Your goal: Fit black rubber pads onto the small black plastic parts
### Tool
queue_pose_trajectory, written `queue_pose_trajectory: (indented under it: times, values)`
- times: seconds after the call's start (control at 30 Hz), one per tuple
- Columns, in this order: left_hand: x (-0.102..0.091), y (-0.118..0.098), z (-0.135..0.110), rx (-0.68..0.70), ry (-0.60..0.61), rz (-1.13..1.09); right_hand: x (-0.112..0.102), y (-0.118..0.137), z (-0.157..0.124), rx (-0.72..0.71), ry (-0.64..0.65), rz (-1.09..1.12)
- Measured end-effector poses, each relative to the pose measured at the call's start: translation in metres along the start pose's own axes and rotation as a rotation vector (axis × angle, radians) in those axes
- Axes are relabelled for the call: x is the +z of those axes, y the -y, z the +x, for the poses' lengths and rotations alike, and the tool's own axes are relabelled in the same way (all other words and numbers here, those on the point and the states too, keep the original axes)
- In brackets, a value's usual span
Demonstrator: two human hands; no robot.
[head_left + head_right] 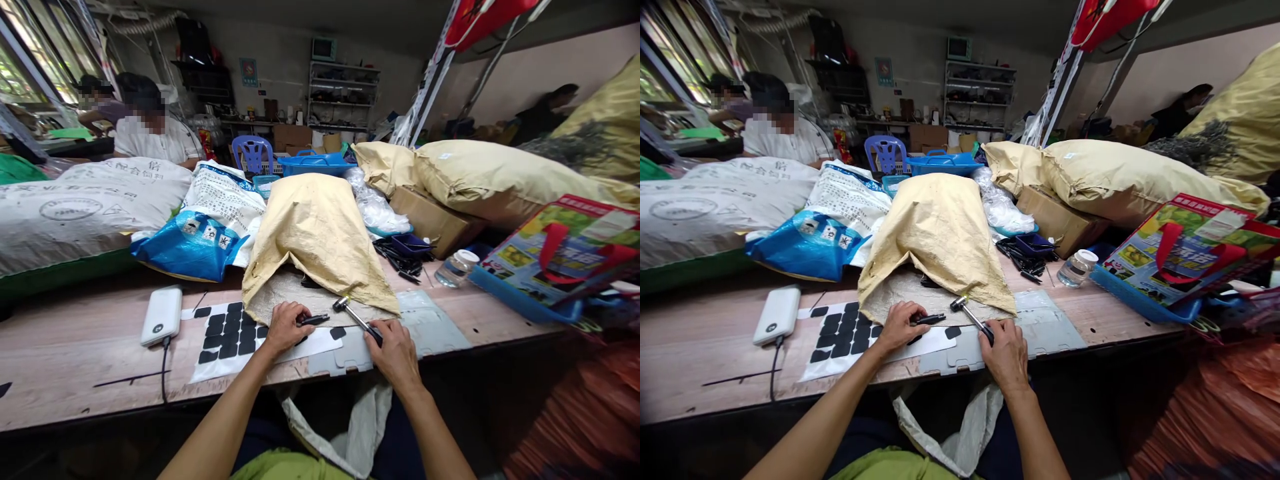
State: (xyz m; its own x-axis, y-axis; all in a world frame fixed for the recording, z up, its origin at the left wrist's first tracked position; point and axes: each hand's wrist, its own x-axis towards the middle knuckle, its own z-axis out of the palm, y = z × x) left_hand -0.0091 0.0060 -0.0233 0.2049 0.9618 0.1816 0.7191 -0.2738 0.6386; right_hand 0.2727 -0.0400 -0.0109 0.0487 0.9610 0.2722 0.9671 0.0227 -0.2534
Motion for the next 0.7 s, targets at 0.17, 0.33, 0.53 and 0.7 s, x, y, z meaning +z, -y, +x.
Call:
queue_pose_trajectory:
  times: [0.17,0.33,0.53,0.7]
  values:
    - [0.000,0.001,0.001,0.005,0.016,0.030,0.000,0.017,-0.002,-0.002,0.017,-0.025]
    - [-0.001,0.001,0.002,-0.005,0.021,0.032,0.004,0.027,0.003,0.057,0.060,-0.083]
    - [0.000,0.001,0.002,-0.018,0.006,0.011,0.005,0.027,0.006,0.053,0.076,-0.051]
    - [0.001,0.001,0.003,-0.032,-0.001,0.018,0.000,0.041,-0.009,0.053,0.015,0.175]
